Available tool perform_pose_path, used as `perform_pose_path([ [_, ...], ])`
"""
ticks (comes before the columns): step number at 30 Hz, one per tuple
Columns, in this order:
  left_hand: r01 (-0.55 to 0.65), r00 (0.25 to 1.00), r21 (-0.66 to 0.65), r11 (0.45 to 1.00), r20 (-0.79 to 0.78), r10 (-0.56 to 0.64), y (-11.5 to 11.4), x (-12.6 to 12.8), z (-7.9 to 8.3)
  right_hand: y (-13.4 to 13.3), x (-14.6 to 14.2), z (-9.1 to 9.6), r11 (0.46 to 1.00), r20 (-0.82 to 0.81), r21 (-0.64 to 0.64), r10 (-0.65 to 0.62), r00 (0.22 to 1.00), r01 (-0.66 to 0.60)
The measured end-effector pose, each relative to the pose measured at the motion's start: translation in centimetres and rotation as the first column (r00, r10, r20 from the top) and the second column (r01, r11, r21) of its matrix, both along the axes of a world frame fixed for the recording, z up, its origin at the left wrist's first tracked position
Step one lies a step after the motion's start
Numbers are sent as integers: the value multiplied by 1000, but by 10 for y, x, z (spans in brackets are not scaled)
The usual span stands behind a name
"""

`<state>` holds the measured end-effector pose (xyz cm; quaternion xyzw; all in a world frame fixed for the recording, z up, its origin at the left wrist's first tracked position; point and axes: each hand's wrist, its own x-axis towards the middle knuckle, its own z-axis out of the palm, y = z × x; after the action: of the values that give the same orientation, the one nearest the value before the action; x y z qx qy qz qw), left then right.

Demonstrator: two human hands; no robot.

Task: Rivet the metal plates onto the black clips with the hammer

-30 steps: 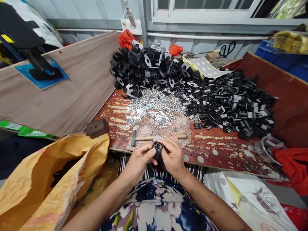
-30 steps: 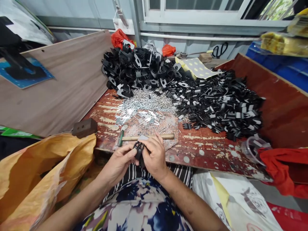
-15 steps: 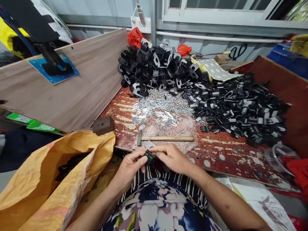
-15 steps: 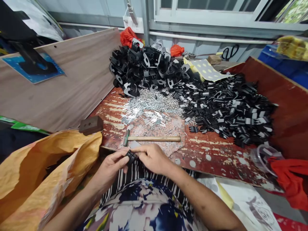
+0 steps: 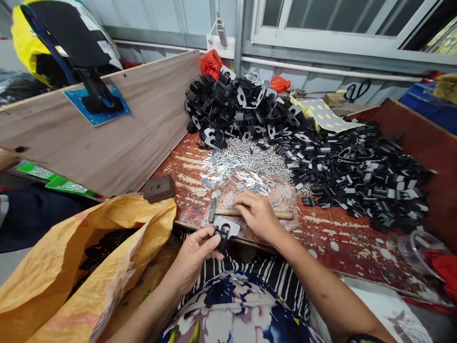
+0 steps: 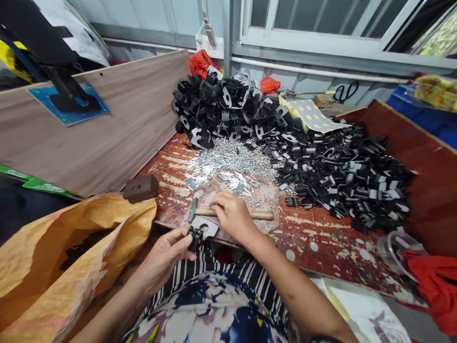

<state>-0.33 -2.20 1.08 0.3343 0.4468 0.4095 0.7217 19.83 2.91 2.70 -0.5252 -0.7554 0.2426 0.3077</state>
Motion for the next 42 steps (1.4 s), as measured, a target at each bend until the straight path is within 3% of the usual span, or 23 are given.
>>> perform_pose_path([
  [2,-8,999,1,1000,48,8,2,6,1,-19,-6,-1,998,-420,-19,42,907,-55],
  [4,-48,997,17,999,67,47,4,13,1,-36,-15,-6,994,-580,-65,37,814,-92],
  [5,-65,996,30,997,63,63,5,15,1,-43,-19,-9,994,-591,-72,23,807,-81],
  [8,-67,998,92,994,5,66,6,18,-3,-57,-26,-18,1000,-531,-22,-5,847,-8],
  [12,-46,992,187,981,-104,67,9,13,-10,-56,-17,-21,997,-492,-62,15,871,-53],
  [14,-50,988,216,975,-132,80,11,8,-11,-45,-6,-19,991,-483,-118,-9,876,-55],
  [16,-68,987,228,971,-130,99,13,4,-10,-27,8,-15,994,-393,-104,-64,917,25],
  [19,-93,989,212,973,-97,116,14,-1,-7,9,26,-9,987,-64,84,-132,989,137],
  [21,-95,991,184,978,-77,110,13,-3,-4,33,31,-6,978,223,171,-155,962,118],
  [23,-94,992,149,984,-65,105,11,-5,-2,56,29,-4,982,448,170,-155,881,86],
  [28,-109,992,89,990,-52,114,8,-7,-5,99,-2,-5,991,636,134,-103,764,23],
  [33,-163,986,46,986,-7,164,8,-14,-8,117,-27,-8,992,681,114,-38,732,-54],
  [38,-195,974,-22,981,114,196,9,-22,-6,103,-13,4,990,631,140,-61,773,-35],
  [40,-206,958,-53,977,192,212,10,-23,-5,78,-6,12,989,497,145,-51,867,-25],
  [42,-241,933,-94,966,252,258,11,-22,-4,44,-4,18,993,123,117,16,992,-31],
])
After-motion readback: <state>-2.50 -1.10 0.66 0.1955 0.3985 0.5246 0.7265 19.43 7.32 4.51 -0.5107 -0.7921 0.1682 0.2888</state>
